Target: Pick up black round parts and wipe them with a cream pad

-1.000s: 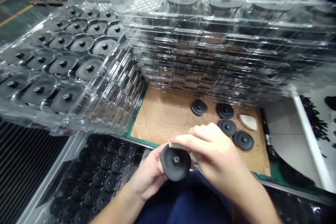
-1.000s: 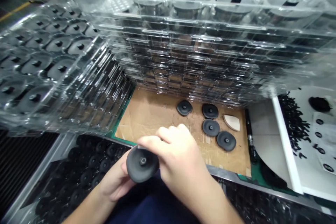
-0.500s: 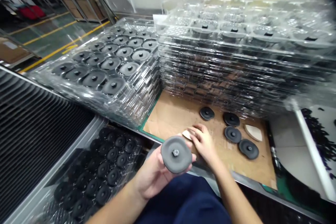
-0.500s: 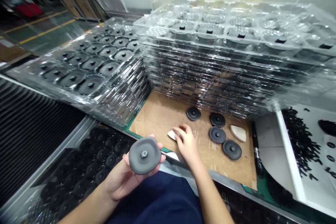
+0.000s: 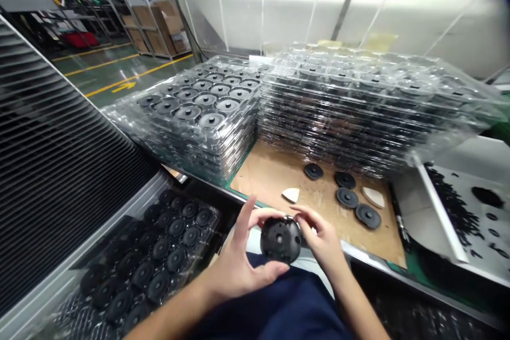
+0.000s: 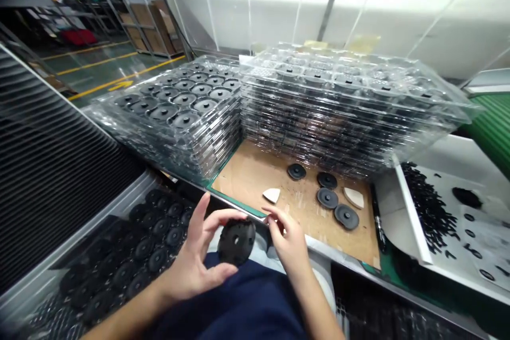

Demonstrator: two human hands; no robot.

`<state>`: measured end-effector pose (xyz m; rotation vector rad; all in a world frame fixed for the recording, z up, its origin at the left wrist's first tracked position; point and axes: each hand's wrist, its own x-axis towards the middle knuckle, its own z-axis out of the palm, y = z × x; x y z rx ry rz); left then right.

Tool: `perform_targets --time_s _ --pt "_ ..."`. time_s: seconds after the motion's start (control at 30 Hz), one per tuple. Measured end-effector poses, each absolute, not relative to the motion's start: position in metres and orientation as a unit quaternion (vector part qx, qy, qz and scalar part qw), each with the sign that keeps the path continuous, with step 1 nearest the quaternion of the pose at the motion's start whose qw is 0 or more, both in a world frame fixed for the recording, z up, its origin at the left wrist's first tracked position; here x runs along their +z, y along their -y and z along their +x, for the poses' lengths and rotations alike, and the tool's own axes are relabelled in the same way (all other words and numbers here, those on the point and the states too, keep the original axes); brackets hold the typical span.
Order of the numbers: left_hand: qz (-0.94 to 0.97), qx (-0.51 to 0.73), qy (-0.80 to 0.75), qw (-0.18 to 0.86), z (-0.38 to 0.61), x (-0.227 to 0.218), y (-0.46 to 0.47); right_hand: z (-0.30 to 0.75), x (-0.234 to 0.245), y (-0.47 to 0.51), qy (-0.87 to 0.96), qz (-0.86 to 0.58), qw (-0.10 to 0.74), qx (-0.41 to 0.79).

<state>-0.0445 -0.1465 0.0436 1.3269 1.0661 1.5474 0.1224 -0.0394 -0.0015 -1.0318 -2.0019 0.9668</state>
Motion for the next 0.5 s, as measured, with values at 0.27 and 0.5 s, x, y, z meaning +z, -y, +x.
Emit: perform_targets --time_s 0.27,0.5 --pt "0.621 0.54 -0.521 0.225 -0.051 0.04 0.17 0.134 0.026 0.075 0.853 -0.263 0.365 0.264" --pt "0.512 0.549 -0.55 0.367 -0.065 0.036 0.173 0.12 0.04 0.073 0.91 -0.178 0.33 0.175"
